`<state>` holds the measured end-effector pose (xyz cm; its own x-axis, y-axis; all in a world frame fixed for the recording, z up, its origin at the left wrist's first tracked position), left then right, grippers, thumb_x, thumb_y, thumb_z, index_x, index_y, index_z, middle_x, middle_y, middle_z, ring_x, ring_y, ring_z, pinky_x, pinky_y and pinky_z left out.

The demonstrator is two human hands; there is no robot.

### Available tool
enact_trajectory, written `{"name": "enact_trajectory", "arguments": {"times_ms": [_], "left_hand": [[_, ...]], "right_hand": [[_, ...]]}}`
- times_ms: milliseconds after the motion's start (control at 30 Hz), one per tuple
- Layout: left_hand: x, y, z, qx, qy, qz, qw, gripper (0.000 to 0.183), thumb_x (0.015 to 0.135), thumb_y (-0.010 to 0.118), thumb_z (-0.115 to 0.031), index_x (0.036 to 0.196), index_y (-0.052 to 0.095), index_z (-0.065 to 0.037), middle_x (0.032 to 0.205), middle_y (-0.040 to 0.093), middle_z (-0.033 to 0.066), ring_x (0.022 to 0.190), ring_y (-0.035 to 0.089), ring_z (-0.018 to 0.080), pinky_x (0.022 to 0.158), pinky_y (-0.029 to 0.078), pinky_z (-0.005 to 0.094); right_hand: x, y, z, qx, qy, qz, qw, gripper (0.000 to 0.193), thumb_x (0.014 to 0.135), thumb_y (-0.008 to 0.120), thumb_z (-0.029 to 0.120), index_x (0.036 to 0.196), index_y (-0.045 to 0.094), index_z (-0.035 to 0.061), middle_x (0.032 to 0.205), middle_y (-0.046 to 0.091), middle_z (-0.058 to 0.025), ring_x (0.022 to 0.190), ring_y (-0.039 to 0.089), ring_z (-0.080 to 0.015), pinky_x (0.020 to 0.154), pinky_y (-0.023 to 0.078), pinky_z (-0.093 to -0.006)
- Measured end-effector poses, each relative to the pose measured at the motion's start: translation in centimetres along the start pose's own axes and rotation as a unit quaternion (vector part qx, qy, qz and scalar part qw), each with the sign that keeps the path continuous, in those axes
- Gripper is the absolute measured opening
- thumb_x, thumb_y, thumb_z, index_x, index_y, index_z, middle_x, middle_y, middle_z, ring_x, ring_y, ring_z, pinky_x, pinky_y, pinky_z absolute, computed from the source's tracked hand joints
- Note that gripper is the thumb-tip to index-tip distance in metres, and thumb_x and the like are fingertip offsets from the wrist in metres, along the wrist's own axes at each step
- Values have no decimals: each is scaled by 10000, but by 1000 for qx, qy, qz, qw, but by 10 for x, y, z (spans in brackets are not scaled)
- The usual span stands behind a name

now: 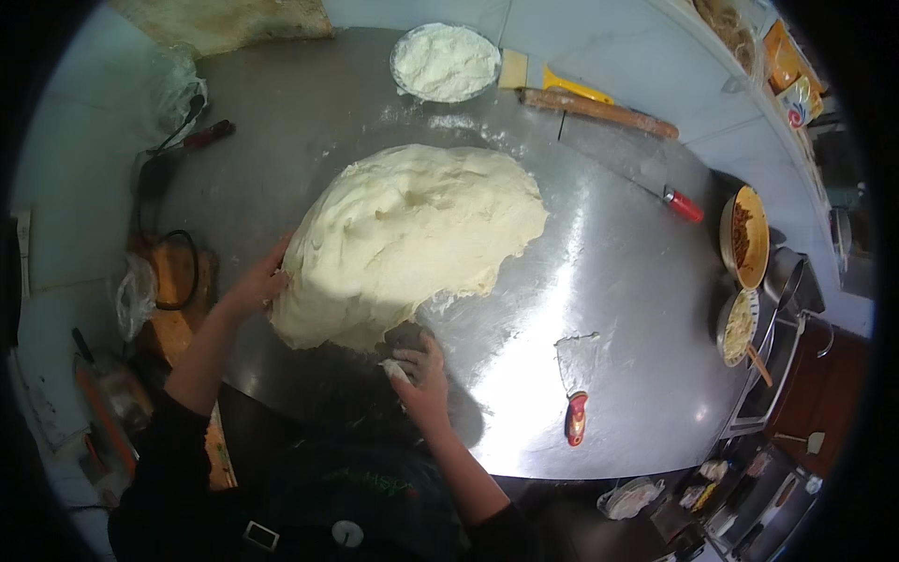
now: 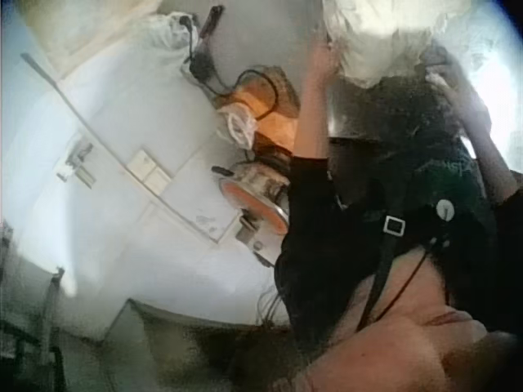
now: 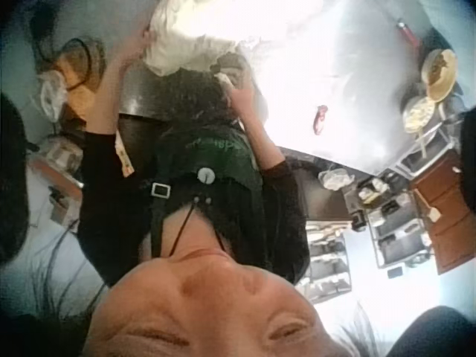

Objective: The person scrapes residual flour from a metal mixing bowl, then kneads a large dough mass on a stainless steel countertop. They use a bench scraper to fold and cut the dough, repeatedly incorporating flour to prevent sticking. The dough is shaped into a cohesive mass by the end of the clip.

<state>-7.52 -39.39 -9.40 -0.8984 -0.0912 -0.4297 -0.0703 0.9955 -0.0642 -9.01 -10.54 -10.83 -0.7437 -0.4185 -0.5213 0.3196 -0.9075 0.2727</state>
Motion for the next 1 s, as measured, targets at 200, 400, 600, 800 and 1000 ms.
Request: {"name": "enact_trajectory", "arguments": {"times_ms": [200,400,600,800,1000], "left_hand": [[21,-13,21,29,18,-20,999,648,886,513,-318,1402,238,-39,1387,343,140,1265,343,256,1043,269,372],[19,-8,30,-247,-76,-70,964,609,893,500,-305,1389,266,-40,1381,350,138,1266,343,261,1043,272,376],[2,30,29,-522,-91,-244,812,572,900,487,-293,1377,295,-40,1375,358,136,1267,343,267,1043,275,380],[-77,40,-32,270,127,-297,907,552,858,542,-292,1332,376,-63,1356,383,152,1274,338,305,1052,253,437],[-16,106,-92,569,247,-170,766,609,715,660,-425,1266,507,-213,1402,321,120,1314,267,309,1041,142,592]], "right_hand": [[46,81,30,-122,-68,96,986,821,735,690,177,1316,174,-91,1247,399,-206,1115,462,-274,934,385,-338],[68,150,128,-43,-205,156,965,750,776,657,179,1285,193,-119,1165,463,-207,1076,463,-277,945,358,-354],[41,118,125,-54,-167,282,943,875,828,599,167,1373,-36,-87,1314,331,-303,1225,396,-364,1008,333,-335],[-45,-133,77,-586,-287,-138,745,606,684,732,98,1229,473,39,1226,504,-159,1118,487,-312,901,428,-375],[-96,-265,49,-628,-82,-229,739,636,698,711,81,1265,427,39,1068,507,-183,1020,508,-352,864,431,-400]]}}
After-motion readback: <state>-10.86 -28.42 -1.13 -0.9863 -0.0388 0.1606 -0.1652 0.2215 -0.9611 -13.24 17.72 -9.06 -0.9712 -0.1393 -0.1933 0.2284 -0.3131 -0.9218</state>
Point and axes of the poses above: each hand's wrist, its own x-axis towards the middle knuckle, its own y-axis out of the palm, z = x × y, the point moved 5 cm from there along x, towards the middle knuckle
